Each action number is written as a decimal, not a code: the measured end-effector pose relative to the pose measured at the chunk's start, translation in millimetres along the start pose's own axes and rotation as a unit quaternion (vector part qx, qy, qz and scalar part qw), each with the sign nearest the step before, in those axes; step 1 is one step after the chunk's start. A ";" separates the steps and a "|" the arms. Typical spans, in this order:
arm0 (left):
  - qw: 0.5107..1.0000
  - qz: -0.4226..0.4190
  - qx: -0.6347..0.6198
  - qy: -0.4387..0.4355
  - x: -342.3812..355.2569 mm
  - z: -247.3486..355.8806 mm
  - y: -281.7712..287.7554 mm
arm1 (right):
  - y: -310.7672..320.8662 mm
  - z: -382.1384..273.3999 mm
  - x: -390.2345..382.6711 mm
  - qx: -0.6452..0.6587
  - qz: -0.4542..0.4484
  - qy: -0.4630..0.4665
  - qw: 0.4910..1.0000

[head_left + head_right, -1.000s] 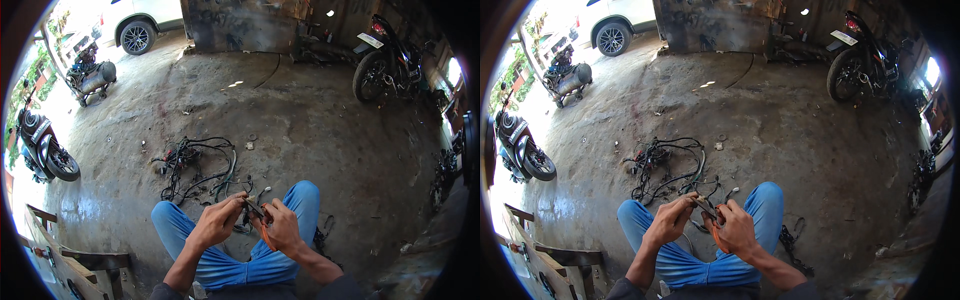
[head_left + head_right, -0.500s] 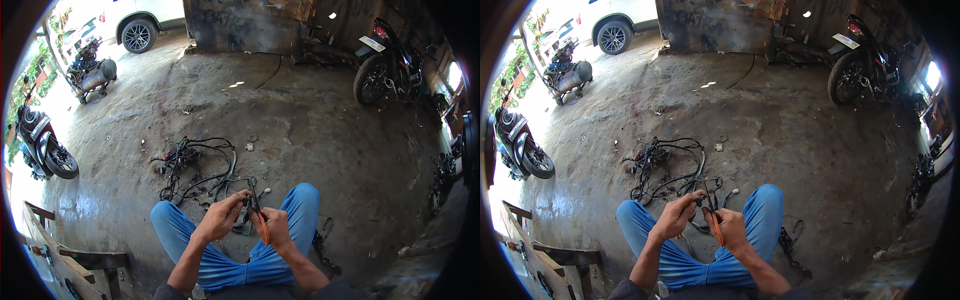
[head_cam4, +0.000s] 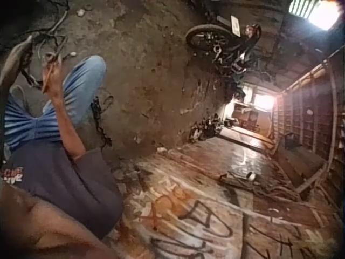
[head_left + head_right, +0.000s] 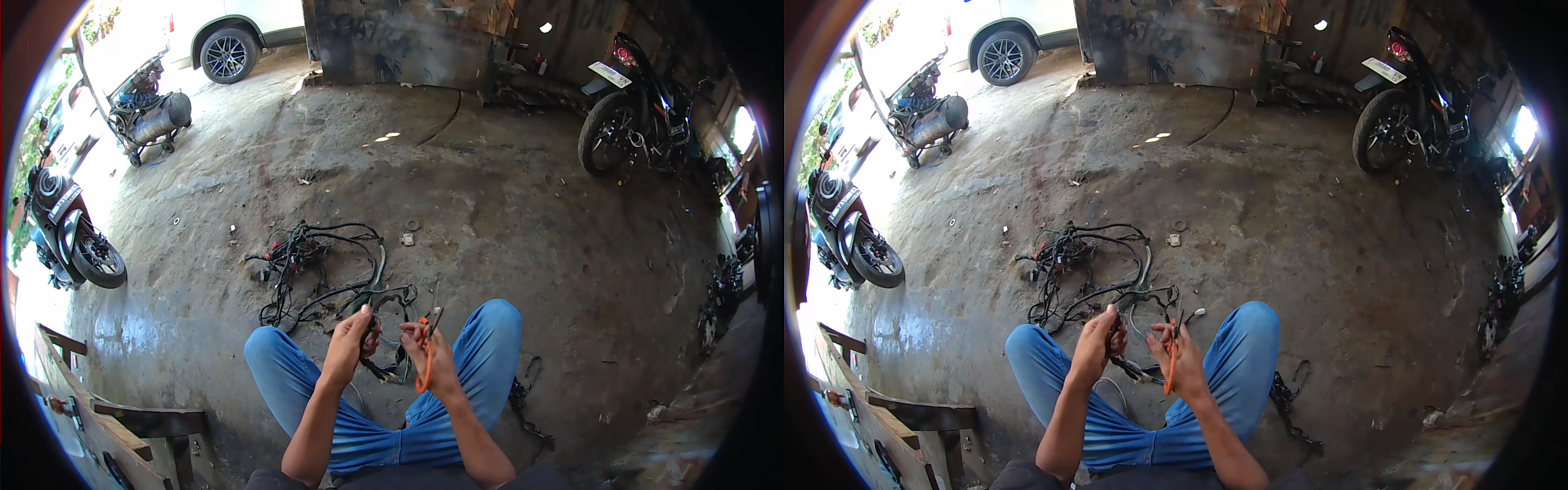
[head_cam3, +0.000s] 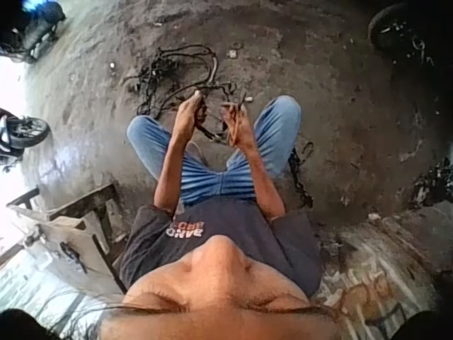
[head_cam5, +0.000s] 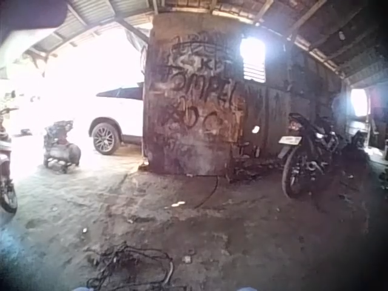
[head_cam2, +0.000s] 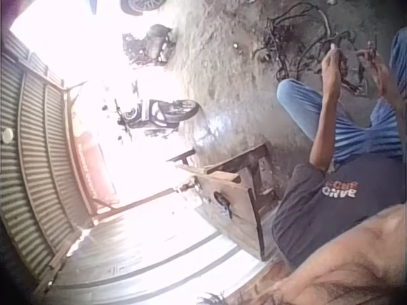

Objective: Repairing and organizing a motorcycle wiring harness using scissors.

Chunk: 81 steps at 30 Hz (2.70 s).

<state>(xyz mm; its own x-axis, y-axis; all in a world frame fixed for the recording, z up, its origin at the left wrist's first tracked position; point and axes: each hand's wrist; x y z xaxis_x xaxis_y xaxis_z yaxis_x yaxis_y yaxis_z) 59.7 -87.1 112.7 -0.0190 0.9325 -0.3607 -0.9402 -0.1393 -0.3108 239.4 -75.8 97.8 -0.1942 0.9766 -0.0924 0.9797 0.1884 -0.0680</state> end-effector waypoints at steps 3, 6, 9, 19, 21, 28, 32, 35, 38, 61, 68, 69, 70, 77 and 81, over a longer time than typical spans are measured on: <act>1.000 -0.022 0.000 0.016 3.0 0.6 -6.3 | -2.6 19.9 24.9 0.103 -0.018 -0.020 0.994; 0.998 -0.049 0.021 0.026 1.6 3.6 -14.0 | -5.6 19.5 41.7 0.272 -0.037 -0.104 0.956; 0.985 -0.129 -0.079 0.086 -2.5 4.9 -9.1 | -8.4 3.5 51.7 0.405 -0.038 -0.098 0.908; 0.979 -0.141 -0.116 0.095 3.9 -5.4 3.9 | -15.7 -34.0 46.6 0.325 -0.046 -0.019 0.944; 0.991 -0.117 -0.033 0.050 6.1 4.0 2.6 | -17.4 -29.8 49.2 0.280 0.000 0.009 0.960; 0.948 0.052 0.278 -0.142 -0.6 45.4 2.3 | -9.4 -21.9 59.7 0.140 0.092 0.038 0.985; 0.923 0.116 0.299 -0.212 9.4 50.5 3.1 | -17.3 -21.8 59.2 0.112 0.074 0.114 0.984; 0.886 0.116 0.395 -0.214 12.3 64.8 4.6 | -20.0 -40.5 63.1 -0.077 0.074 0.274 0.956; 0.896 0.130 0.359 -0.224 10.9 80.6 1.8 | -20.9 -37.4 67.4 0.033 -0.062 0.210 0.975; 0.966 -0.060 -0.195 -0.156 26.0 56.2 -14.9 | -23.9 -45.9 10.1 0.182 0.054 0.038 0.981; 0.963 0.052 -0.014 -0.262 3.4 69.0 -21.1 | -23.3 -40.8 3.8 0.206 0.056 0.030 0.976; 0.963 0.076 0.011 -0.259 2.2 71.7 -21.3 | -22.3 -42.2 3.3 0.206 0.054 0.030 0.977; 0.962 0.078 0.011 -0.260 1.1 73.0 -19.7 | -21.3 -46.0 1.8 0.191 0.031 0.005 0.981; 0.951 0.143 0.069 -0.265 -5.6 85.4 -26.0 | -21.7 -64.7 -3.2 0.174 -0.008 -0.038 0.984; 0.942 0.167 0.099 -0.273 -8.9 89.2 -34.3 | -25.8 -61.9 -3.6 0.211 0.012 0.024 0.977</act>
<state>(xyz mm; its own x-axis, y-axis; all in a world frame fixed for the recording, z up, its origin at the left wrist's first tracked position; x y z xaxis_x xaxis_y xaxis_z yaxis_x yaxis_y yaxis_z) 61.8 -60.8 204.9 -0.4466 0.8876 0.1126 -0.8946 -0.4411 -0.0710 217.9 -77.8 161.3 -0.1592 0.9859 -0.0523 0.8748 0.1163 -0.4703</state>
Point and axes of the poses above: each hand's wrist, its own x-axis towards the middle knuckle, its own y-axis out of the back of the hand, z = x × y, and after that the axes turned 9 degrees about x, right-handed
